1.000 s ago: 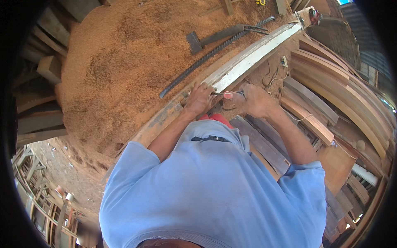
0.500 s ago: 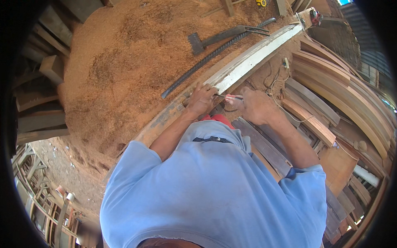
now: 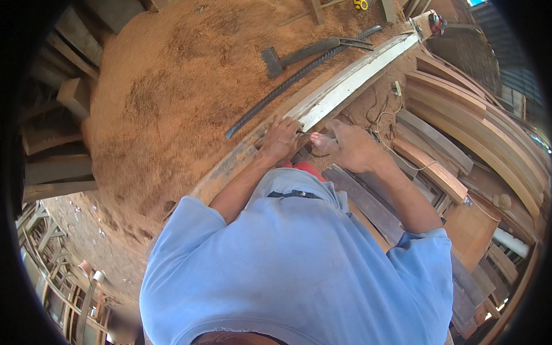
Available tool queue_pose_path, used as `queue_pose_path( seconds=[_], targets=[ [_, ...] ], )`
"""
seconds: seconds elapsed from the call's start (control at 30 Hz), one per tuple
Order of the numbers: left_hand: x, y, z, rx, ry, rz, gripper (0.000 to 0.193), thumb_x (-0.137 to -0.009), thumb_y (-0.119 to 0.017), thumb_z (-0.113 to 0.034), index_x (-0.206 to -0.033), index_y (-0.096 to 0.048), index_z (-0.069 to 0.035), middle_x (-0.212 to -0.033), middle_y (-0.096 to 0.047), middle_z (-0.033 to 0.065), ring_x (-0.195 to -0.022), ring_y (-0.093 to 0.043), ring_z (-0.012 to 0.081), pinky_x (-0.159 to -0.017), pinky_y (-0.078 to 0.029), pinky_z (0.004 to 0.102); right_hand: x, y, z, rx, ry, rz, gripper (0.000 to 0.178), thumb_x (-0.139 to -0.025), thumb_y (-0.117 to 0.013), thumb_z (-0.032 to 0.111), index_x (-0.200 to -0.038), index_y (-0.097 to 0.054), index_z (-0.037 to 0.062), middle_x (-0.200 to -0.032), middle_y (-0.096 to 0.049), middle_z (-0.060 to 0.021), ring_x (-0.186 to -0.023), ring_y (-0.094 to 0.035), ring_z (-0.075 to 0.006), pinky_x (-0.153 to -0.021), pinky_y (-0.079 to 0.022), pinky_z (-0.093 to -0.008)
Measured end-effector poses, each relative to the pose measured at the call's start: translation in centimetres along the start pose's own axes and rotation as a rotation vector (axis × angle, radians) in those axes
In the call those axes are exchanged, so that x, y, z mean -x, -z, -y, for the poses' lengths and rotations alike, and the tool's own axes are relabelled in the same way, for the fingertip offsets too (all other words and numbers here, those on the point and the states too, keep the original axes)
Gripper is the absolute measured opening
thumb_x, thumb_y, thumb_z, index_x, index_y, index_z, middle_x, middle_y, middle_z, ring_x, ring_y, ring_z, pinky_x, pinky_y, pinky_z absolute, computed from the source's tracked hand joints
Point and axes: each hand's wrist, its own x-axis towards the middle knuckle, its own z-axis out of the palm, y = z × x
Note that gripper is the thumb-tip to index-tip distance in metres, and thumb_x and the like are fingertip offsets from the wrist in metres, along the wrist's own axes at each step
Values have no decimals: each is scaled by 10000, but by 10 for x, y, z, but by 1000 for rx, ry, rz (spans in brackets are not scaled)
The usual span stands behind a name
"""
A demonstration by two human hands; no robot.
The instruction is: The person uses a screwdriver to fasten a metal bracket onto a long white wooden plank. They then pick up a small block of wood and a metal jig, moving them across the workshop floor where another worker is visible in the background.
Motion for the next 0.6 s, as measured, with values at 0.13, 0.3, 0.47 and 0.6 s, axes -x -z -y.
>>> queue_pose_path(
  seconds=[0.13,0.3,0.47,0.6],
  targets=[
    [3,9,-9,29,68,65,224,-834,-671,-74,-1056,-677,-107,-1075,-652,106,-1086,-549,376,-905,-519,486,0,-1,10,152,-128,81,347,-938,-627,264,-1125,-693,-22,-1228,-666,-308,-1137,-669,-412,-937,-522,-521],
    [2,9,-6,21,15,34,222,-831,-738,-109,-1047,-693,-82,-1007,-667,124,-1043,-567,352,-927,-455,463,2,-11,23,454,10,-55,339,-930,-637,239,-1160,-688,-5,-1213,-675,-306,-1113,-678,-410,-935,-529,-521],
    [0,11,-2,81,-16,31,251,-811,-741,-106,-1055,-687,-88,-1003,-650,131,-1032,-565,361,-928,-466,465,-10,-25,-23,-44,425,-334,419,-941,-637,243,-1315,-669,56,-1025,-704,-271,-913,-698,-396,-799,-540,-487],
    [2,15,-2,92,-5,41,282,-796,-749,-102,-1073,-697,-103,-1031,-643,141,-1047,-550,378,-929,-489,483,-4,-4,0,-393,-202,26,487,-931,-656,262,-1349,-634,12,-1246,-653,-317,-1066,-681,-433,-939,-538,-481]
  ],
)
